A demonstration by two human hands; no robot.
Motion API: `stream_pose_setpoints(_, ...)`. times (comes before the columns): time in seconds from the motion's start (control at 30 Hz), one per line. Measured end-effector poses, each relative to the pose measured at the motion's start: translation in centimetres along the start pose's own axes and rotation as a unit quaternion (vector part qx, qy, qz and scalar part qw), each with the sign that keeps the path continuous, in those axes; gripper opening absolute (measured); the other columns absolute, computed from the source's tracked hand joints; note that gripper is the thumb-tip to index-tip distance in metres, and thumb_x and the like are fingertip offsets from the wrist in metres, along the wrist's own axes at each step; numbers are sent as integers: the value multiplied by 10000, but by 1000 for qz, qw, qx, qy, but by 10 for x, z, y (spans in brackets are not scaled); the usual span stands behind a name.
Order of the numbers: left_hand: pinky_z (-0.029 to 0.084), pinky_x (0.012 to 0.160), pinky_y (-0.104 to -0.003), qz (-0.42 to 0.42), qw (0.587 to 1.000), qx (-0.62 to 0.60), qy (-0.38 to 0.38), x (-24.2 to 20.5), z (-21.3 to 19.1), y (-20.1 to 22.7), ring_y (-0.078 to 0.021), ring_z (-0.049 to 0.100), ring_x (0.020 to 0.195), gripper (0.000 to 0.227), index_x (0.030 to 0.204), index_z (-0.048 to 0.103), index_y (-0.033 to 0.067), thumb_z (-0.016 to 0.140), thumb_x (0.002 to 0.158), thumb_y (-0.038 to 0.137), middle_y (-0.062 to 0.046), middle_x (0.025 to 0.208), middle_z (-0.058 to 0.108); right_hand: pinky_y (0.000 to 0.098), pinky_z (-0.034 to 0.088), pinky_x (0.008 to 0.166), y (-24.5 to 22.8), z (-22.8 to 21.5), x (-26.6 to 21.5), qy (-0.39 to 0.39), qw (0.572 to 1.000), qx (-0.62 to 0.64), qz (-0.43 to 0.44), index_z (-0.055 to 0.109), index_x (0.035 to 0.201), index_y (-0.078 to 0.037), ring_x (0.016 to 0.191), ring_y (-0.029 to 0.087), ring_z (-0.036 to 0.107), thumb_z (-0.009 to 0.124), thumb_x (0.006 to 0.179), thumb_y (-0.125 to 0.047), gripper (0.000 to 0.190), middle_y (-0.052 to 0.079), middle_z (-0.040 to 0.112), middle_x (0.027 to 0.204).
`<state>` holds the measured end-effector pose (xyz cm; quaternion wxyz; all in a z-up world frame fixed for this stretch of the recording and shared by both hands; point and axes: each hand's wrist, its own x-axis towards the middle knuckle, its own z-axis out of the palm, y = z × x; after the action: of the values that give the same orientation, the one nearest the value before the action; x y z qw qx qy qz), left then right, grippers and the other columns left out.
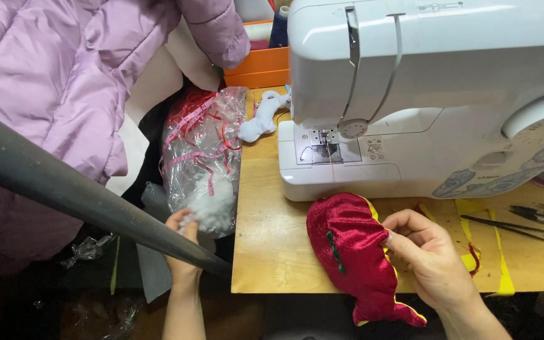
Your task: The person is manually stuffing two different fabric objects with white polyester fiberfill at a sewing workstation.
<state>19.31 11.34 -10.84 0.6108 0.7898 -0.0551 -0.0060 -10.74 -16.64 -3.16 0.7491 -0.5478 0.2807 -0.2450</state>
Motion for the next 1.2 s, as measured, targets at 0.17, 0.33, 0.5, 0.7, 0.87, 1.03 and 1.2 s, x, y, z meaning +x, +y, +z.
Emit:
stream_pose_setpoints(0.17, 551, 856, -301, 52, 991, -121, -28, -11, 2, 21, -176, 657, 918, 177, 1128, 641, 96, 631, 952, 114, -75, 1064, 639, 234, 433, 444, -2, 3, -3, 2, 1000, 12, 5, 670, 969, -4, 542, 134, 585, 672, 895, 36, 84, 106, 697, 764)
stream_pose_setpoints(0.33, 515, 916, -372, 39, 936, 304, -176, 34, 36, 1, -258, 557, 1128, 581, 1355, 490, 111, 784, 859, 182, -113, 1318, 547, 257, 536, 618, -31, 18, -9, -39, 975, -212, -46, 733, 939, -42, 678, 128, 679, 686, 869, -39, 84, 48, 749, 829)
stream_pose_setpoints(0.5, 532, 869, -605, 19, 875, 445, -192, 61, 39, -9, -523, 663, 1029, 227, 1034, 742, 115, 601, 860, 151, -233, 1067, 729, 292, 529, 727, -77, 28, -6, -106, 783, -581, -194, 701, 889, -172, 758, 151, 724, 685, 869, -271, 102, -62, 769, 868)
stream_pose_setpoints(0.7, 484, 813, -559, 247, 899, 325, -160, 85, 35, -77, -464, 607, 846, 531, 1204, 673, 106, 564, 696, -3, -206, 875, 716, 409, 575, 539, -112, 83, -10, -31, 636, -706, -311, 641, 989, -213, 713, 229, 688, 618, 827, -111, 192, -47, 637, 1003)
stream_pose_setpoints(0.87, 401, 602, -480, 231, 945, 213, -87, 69, 27, -76, -339, 527, 613, 201, 790, 467, 124, 613, 659, 79, -123, 663, 552, 523, 442, 513, -62, 196, 36, -389, 634, -606, -282, 567, 831, -115, 623, 394, 592, 545, 769, 30, 159, 71, 570, 881)
stream_pose_setpoints(1.03, 337, 553, -292, 203, 978, 38, -21, 56, 32, -64, -109, 431, 592, 178, 747, 566, 218, 684, 788, 91, 43, 607, 447, 505, 537, 638, 62, 268, 132, -370, 577, -652, -324, 646, 1048, -115, 875, 362, 691, 580, 885, -92, 177, 99, 688, 972)
stream_pose_setpoints(1.2, 234, 497, -224, 168, 967, -189, 34, 50, 39, -59, -26, 330, 586, 246, 705, 469, 187, 532, 710, -51, 108, 627, 389, 481, 491, 792, 57, 292, 153, -346, 536, -717, -282, 601, 1178, -288, 1029, 320, 707, 511, 1012, -283, 189, -32, 769, 1026)
